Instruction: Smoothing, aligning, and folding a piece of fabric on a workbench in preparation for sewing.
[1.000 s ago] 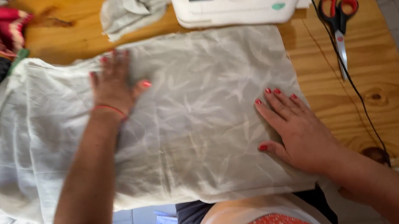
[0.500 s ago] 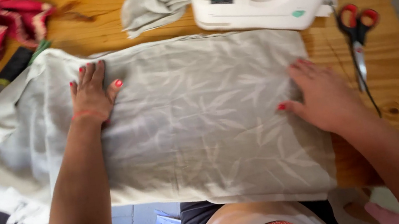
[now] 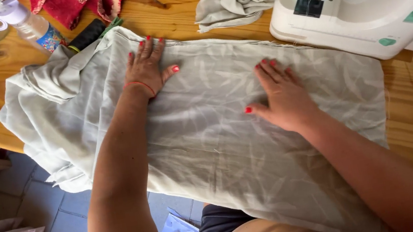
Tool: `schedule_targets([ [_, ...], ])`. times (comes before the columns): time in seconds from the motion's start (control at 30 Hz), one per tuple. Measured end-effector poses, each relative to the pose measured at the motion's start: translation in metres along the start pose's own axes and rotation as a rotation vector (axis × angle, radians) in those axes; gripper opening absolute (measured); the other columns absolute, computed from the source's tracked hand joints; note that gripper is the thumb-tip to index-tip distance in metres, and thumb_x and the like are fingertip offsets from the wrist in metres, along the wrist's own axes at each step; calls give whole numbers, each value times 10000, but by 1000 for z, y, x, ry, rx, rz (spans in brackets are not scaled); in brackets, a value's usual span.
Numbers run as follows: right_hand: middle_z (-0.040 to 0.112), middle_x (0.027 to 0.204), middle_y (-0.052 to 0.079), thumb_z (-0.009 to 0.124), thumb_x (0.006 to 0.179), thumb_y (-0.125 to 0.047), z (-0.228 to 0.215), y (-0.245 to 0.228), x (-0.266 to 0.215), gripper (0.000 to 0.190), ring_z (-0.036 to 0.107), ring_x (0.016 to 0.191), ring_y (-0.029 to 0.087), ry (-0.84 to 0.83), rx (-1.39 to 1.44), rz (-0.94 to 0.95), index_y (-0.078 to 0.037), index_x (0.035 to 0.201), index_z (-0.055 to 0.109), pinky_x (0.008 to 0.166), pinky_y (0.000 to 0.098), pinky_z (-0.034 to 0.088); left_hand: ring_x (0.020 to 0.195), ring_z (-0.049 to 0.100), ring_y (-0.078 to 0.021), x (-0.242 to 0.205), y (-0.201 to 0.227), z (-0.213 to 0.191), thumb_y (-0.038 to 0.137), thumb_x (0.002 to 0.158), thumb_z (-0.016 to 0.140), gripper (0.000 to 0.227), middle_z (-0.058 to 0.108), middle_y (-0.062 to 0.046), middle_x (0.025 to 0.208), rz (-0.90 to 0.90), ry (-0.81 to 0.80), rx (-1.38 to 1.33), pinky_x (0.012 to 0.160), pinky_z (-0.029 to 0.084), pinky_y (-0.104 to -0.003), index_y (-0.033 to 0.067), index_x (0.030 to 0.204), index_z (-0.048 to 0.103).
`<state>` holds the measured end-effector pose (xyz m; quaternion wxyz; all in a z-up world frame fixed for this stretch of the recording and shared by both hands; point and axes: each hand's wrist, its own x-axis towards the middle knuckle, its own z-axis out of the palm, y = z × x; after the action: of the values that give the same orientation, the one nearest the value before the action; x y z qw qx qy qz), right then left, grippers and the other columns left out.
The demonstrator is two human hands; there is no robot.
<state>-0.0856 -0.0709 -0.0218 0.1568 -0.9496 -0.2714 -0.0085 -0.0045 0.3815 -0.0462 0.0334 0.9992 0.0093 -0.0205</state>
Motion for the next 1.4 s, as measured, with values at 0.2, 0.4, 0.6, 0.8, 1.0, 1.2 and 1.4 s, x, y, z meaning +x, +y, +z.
schedule_targets([
  [0.2, 393, 1970, 245, 607, 1048, -844, -16, 75, -63, 1190, 338, 1833, 404, 39, -216, 202, -38, 1902, 410, 1462, 644, 246, 1875, 192, -304, 11, -49, -14, 981, 1116, 365, 1087, 194, -70, 2045, -103, -2, 85, 1503, 216, -629, 349, 1977, 161],
  [0.4, 85, 2005, 256, 492, 1049, -877, -53, 91, -113, 1284, 98, 1842, 436, -160, -151, 553, -4, 1907, 102, 1445, 593, 134, 1874, -29, -280, 5, 3, -20, 884, 1076, 412, 1142, 9, -22, 2050, -251, -90, -5, 1478, 5, -645, 248, 1952, 48],
  [0.6, 156, 1972, 373, 899, 905, -677, -18, 13, -148, 1407, 93, 1841, 544, 122, -124, 98, 91, 1879, 235, 1448, 767, 80, 1825, 280, -416, -118, 202, 3, 956, 954, 732, 1446, 268, -228, 1992, 559, 242, 154, 1413, 330, -672, 21, 1928, 216],
  [0.8, 203, 1998, 194, 741, 950, -928, -31, 22, -229, 1384, 150, 1844, 355, -126, -161, 84, -82, 1914, 221, 1432, 625, 90, 1859, 96, -329, -211, 192, -16, 813, 896, 877, 1410, 120, -130, 2027, 730, -48, -50, 1458, 64, -598, 210, 1949, 158],
  [1.0, 149, 1990, 270, 526, 988, -989, -59, 51, -305, 1405, 100, 1842, 417, -141, -210, 556, 14, 1899, 155, 1447, 597, 82, 1818, 381, -450, -272, 181, -12, 1103, 833, 324, 1481, 385, -232, 1987, 449, 238, 192, 1395, 355, -718, 127, 1946, 354],
  [1.2, 253, 2003, 148, 632, 1089, -810, -49, -5, -321, 1141, 207, 1845, 333, -85, -133, 87, -110, 1915, 271, 1462, 554, 136, 1808, 326, -413, -334, 313, 10, 1174, 695, 651, 1599, 354, -181, 1965, 1019, 85, -23, 1451, 199, -709, 139, 1881, 376],
  [1.4, 504, 1876, 238, 612, 1169, -478, -105, 22, -351, 772, 439, 1750, 409, 13, 42, 400, -43, 1801, 524, 1435, 566, 271, 1817, 401, -349, -334, 338, -10, 552, 1178, 726, 861, 438, -115, 1955, 1285, 82, -207, 1477, 293, -601, 136, 1875, 439],
])
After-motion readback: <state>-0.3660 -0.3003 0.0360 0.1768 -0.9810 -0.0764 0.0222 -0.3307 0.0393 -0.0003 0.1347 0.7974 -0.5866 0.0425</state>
